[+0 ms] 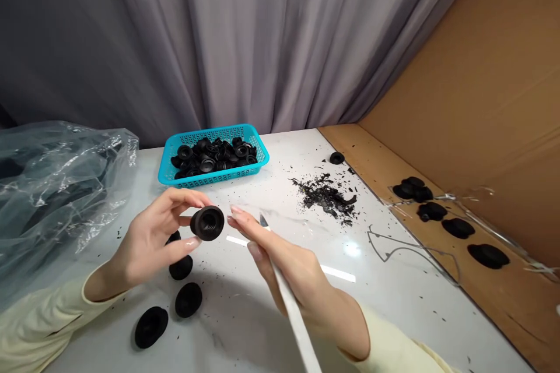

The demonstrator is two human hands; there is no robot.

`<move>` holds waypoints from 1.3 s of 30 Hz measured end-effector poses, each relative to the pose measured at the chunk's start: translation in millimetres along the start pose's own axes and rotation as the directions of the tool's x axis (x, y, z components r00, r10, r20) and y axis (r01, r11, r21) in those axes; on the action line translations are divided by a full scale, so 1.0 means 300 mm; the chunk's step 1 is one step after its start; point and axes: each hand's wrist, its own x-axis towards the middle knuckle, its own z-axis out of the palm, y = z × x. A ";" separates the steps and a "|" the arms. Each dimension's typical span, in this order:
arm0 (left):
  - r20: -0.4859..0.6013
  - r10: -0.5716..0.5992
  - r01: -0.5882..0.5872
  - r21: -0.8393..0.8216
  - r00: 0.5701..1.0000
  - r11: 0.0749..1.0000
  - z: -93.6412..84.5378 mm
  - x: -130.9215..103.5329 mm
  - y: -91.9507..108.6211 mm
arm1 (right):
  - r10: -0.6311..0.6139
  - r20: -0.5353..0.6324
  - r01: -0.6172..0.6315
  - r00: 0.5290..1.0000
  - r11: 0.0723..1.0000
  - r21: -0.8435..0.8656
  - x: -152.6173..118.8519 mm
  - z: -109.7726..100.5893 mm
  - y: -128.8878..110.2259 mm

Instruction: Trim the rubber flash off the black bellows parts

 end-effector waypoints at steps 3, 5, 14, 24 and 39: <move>0.036 0.148 -0.152 0.211 0.988 0.966 0.027 -0.007 0.014 | 0.051 -0.067 -0.042 0.996 0.992 0.121 0.000 0.015 0.005; 0.068 0.212 -0.223 0.294 0.975 0.929 0.037 -0.008 0.021 | 0.067 -0.081 -0.054 0.995 0.987 0.152 -0.001 0.021 0.013; 0.074 0.381 -0.377 0.407 0.922 0.832 0.042 0.000 -0.007 | 0.061 -0.027 -0.054 0.998 0.979 0.194 -0.002 0.013 0.031; 0.084 0.467 -0.452 0.444 0.880 0.773 0.050 0.001 -0.014 | 0.044 -0.001 -0.043 0.999 0.980 0.195 -0.002 0.014 0.023; 0.112 0.617 -0.560 0.565 0.779 0.605 0.060 0.003 -0.031 | 0.008 -0.046 0.000 0.999 0.986 0.164 -0.022 0.006 0.034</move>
